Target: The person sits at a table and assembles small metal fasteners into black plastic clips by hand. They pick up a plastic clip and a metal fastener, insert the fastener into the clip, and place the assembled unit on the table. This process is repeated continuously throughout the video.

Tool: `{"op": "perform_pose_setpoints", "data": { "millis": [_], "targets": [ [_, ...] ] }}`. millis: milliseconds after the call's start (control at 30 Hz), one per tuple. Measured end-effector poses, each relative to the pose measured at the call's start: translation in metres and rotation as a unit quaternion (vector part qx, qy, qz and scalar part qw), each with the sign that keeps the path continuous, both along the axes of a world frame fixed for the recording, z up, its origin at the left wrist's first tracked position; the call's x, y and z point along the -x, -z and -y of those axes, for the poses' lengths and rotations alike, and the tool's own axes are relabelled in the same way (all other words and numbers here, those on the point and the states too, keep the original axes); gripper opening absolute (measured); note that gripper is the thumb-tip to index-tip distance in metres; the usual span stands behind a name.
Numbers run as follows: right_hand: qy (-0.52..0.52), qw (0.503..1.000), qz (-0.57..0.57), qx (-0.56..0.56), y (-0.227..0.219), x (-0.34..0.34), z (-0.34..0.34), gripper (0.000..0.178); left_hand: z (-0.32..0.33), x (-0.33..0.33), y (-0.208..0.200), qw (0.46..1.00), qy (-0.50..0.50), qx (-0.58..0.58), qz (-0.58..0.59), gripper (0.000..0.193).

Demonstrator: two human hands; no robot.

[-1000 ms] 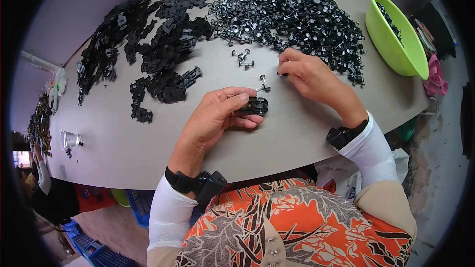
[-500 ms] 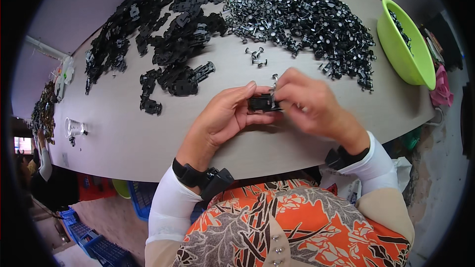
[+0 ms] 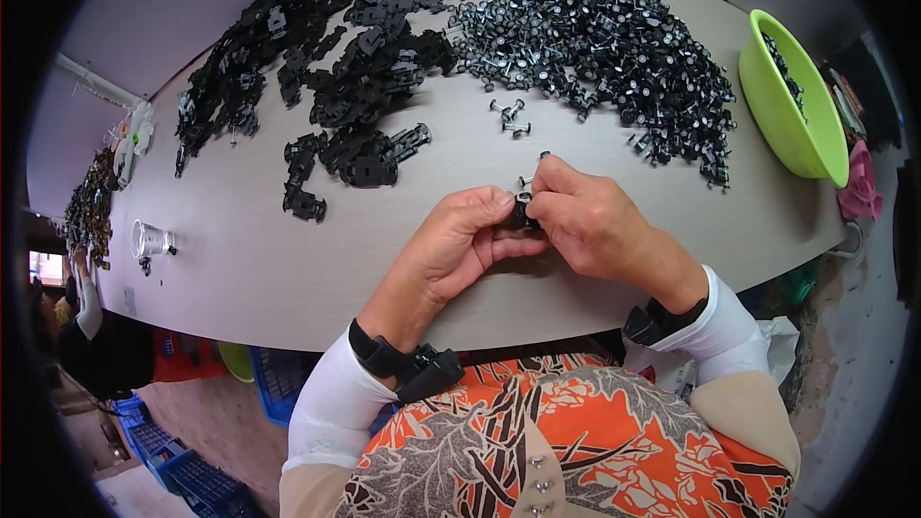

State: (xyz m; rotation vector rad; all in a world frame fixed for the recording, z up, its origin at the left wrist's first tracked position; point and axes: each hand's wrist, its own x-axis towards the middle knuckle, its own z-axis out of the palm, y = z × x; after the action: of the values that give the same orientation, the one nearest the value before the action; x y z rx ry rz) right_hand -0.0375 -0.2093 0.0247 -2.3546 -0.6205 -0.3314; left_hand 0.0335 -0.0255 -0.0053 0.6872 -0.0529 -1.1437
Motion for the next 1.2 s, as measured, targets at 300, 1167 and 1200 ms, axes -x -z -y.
{"op": "perform_pose_setpoints", "data": {
  "millis": [300, 1167, 1200],
  "targets": [
    [-0.014, 1.0, 0.011, 0.016, -0.003, 0.006, -0.01, 0.014, -0.003, 0.009, -0.001, 0.994, -0.019, -0.052, 0.092, 0.016],
    [0.063, 0.994, -0.087, 0.029, 0.006, -0.017, 0.031, 0.024, -0.198, 0.09, -0.041, 0.565, -0.218, -0.618, 0.501, 0.015],
    [0.059, 0.995, -0.073, 0.035, 0.008, -0.017, 0.031, 0.023, -0.177, 0.076, -0.05, 0.542, -0.256, -0.584, 0.547, 0.014]
  ]
}}
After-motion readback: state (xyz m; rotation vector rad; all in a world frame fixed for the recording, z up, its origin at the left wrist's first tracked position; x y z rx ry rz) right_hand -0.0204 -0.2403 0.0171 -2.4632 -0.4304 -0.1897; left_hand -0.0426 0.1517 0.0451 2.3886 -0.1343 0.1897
